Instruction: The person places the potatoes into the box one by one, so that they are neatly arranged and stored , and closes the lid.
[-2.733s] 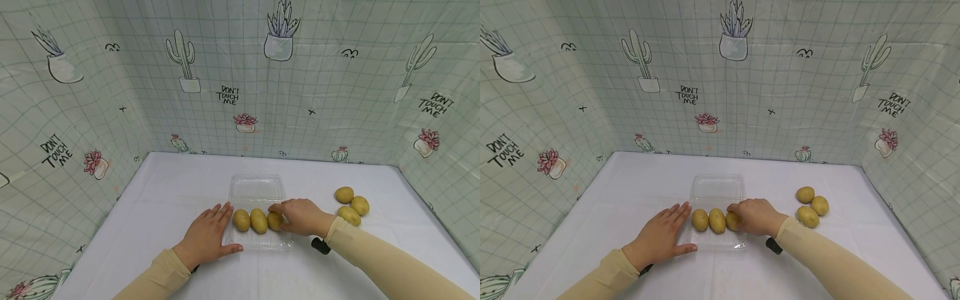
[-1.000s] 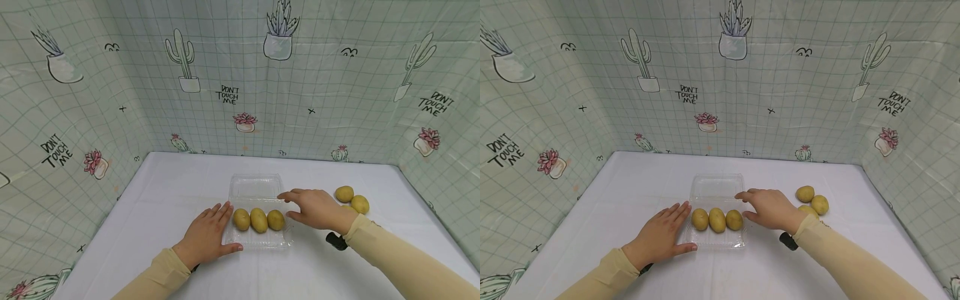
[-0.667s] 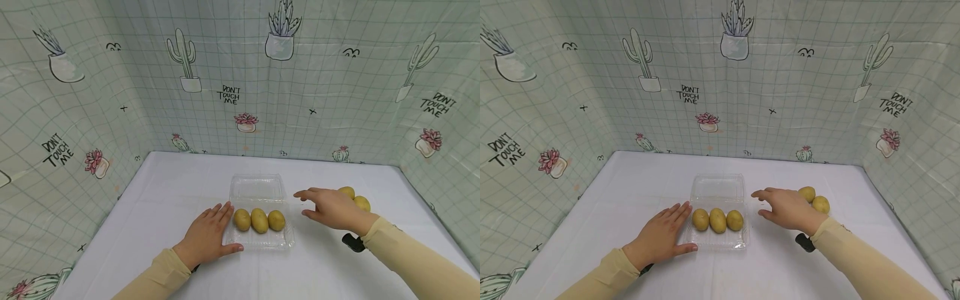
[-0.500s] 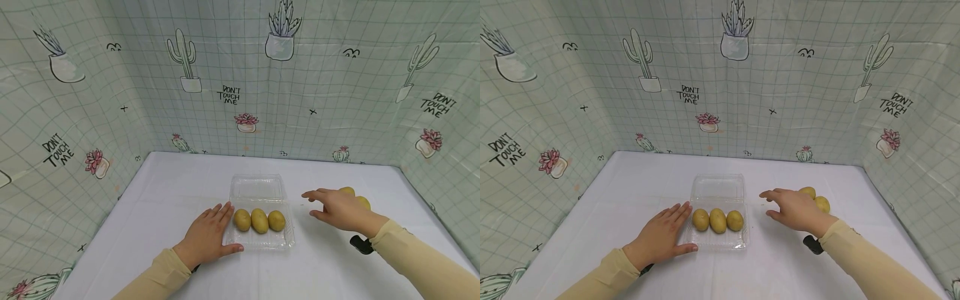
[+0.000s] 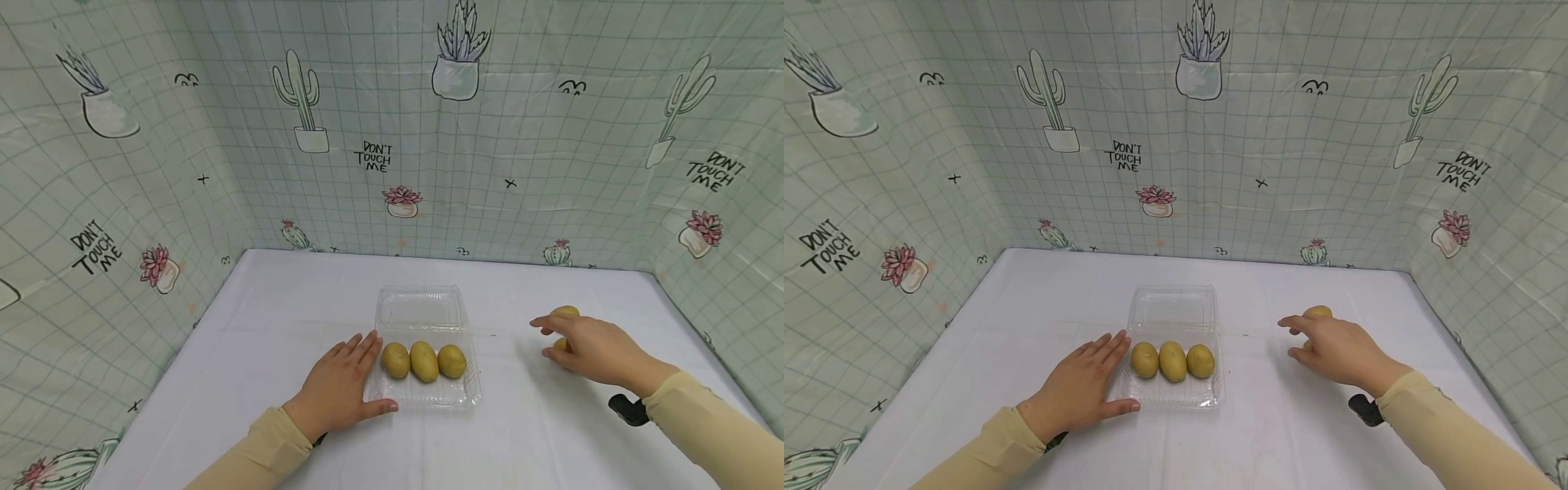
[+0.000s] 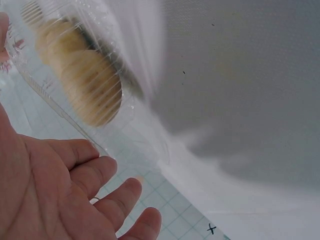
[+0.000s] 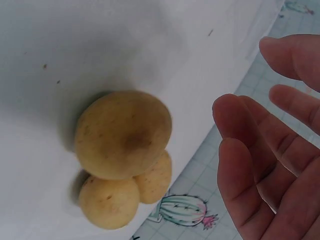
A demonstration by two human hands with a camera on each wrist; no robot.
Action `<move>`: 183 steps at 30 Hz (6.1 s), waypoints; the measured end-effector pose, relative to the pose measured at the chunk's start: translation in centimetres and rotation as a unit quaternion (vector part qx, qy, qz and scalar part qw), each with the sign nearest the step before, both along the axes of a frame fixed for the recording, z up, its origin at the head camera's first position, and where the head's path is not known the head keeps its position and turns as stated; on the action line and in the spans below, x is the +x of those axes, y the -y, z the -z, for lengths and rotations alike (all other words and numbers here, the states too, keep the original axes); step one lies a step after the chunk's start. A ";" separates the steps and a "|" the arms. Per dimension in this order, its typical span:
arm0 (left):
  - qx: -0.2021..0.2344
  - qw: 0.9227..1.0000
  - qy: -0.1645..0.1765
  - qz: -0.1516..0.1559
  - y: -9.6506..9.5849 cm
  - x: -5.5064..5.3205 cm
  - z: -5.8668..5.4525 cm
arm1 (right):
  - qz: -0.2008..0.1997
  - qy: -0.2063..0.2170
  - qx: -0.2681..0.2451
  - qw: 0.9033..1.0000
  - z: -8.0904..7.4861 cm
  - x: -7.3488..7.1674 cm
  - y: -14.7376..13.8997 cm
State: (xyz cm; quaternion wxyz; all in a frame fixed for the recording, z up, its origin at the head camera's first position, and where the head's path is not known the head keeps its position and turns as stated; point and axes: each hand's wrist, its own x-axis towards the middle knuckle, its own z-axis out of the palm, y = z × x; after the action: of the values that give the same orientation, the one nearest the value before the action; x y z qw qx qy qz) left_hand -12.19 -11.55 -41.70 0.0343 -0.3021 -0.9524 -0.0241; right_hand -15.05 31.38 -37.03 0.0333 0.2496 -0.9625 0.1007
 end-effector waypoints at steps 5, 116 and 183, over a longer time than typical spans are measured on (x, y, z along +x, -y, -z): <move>0.004 1.000 0.006 -0.001 0.0 0.0 0.0 | 0.008 -0.003 0.006 1.000 0.2 0.0 -1.2; -0.001 1.000 0.007 -0.002 0.1 -0.1 0.1 | 0.005 0.063 -0.010 0.998 3.1 -0.5 -3.5; 0.003 1.000 -0.003 -0.004 0.0 0.0 0.3 | -0.152 0.111 -0.083 0.979 0.0 -1.5 13.2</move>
State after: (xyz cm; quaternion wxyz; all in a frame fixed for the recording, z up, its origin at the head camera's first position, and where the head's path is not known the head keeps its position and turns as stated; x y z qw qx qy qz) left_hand -12.22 -11.52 -42.00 0.0382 -0.2978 -0.9535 -0.0257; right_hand -16.54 18.23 -37.08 -0.0685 0.3769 -0.8994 0.2108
